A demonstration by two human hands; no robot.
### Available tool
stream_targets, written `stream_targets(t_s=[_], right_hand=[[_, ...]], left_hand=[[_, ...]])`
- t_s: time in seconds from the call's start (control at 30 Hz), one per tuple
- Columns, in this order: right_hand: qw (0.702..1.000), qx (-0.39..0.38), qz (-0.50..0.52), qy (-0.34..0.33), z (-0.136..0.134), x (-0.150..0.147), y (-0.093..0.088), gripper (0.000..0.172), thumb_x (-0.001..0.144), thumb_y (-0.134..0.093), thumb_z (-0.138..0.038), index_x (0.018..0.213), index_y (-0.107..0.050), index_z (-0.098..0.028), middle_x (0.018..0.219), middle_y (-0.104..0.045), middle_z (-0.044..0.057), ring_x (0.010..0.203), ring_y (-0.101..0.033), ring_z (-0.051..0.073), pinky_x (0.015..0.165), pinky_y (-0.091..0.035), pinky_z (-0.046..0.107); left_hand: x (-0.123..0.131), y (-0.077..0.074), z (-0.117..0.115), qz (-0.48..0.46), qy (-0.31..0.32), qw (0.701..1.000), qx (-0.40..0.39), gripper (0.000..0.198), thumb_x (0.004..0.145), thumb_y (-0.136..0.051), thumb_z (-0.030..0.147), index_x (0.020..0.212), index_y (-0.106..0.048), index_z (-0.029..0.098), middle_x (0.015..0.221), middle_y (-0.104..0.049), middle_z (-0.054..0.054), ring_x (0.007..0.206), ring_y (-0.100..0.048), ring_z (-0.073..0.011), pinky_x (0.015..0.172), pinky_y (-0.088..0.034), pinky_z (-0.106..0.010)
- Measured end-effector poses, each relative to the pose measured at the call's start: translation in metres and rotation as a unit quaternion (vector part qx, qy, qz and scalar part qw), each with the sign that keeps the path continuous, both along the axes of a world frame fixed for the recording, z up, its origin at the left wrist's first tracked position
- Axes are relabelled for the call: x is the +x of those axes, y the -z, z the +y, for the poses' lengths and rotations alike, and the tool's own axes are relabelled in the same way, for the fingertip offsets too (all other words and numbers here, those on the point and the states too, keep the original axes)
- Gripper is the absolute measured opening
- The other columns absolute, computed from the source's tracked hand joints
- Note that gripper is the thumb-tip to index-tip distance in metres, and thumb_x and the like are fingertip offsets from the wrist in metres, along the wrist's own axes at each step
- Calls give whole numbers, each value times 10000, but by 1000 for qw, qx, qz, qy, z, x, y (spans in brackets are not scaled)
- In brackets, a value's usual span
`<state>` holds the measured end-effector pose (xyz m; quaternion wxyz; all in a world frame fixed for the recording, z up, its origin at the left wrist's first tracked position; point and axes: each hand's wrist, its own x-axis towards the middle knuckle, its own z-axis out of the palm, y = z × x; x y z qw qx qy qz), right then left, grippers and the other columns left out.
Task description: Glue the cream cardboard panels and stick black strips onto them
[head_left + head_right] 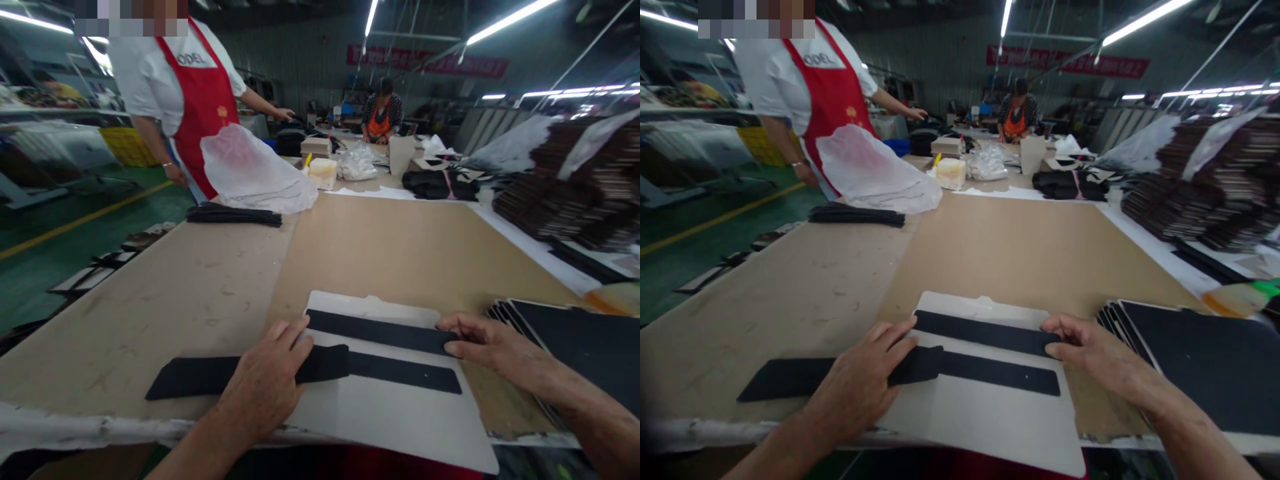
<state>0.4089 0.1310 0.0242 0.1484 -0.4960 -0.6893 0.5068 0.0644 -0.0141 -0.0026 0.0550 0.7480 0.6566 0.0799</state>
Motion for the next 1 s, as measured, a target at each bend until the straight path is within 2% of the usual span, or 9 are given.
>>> stream_targets(t_s=[0.1,0.17,0.27,0.47,0.63,0.87,1.0], right_hand=[[994,3,20,108,-18,-1,24,362,746,-711,-509,952,-632,-221,684,-567,-40,571,-500,128,541,-403,266],[990,15,29,139,-24,-3,37,341,784,-673,-513,961,-616,-227,660,-521,-55,553,-470,119,524,-381,258],[985,55,21,159,-28,-3,47,349,808,-640,-516,1008,-612,-232,717,-545,-38,623,-517,140,572,-417,267],[978,94,-35,182,-36,-8,44,357,781,-609,-517,996,-616,-232,693,-521,-34,650,-531,172,608,-438,297],[974,100,-26,202,-38,-10,47,369,777,-605,-532,1001,-617,-239,714,-554,-18,686,-564,186,653,-463,312],[974,84,-32,210,-37,-11,44,408,763,-596,-576,994,-623,-240,708,-576,-3,694,-582,202,631,-478,317],[977,56,-27,202,-32,-11,41,407,768,-591,-590,990,-606,-249,728,-590,1,697,-590,206,636,-492,321]], left_hand=[[-1,1,0,6,-2,1000,11,487,736,-515,73,1196,-615,196,1490,-474,-84,1275,-450,-282,1049,-469,-465],[-1,2,0,12,3,1000,15,517,727,-520,69,1219,-610,196,1486,-479,-84,1271,-460,-284,1051,-473,-468],[-4,6,0,26,10,999,20,525,729,-530,80,1236,-609,191,1491,-475,-87,1270,-469,-296,1052,-474,-478],[-10,17,-1,45,14,998,43,596,704,-523,87,1279,-591,229,1515,-454,-51,1289,-472,-297,1039,-487,-469],[-17,24,-1,48,18,997,52,642,680,-537,110,1304,-580,255,1522,-450,-31,1295,-473,-295,1041,-490,-457],[-41,51,-2,66,58,994,65,819,578,-536,113,1374,-519,306,1594,-338,19,1295,-490,-297,1018,-518,-425],[-55,61,-2,55,86,992,68,804,628,-590,199,1412,-473,332,1588,-351,12,1283,-513,-310,976,-548,-411]])
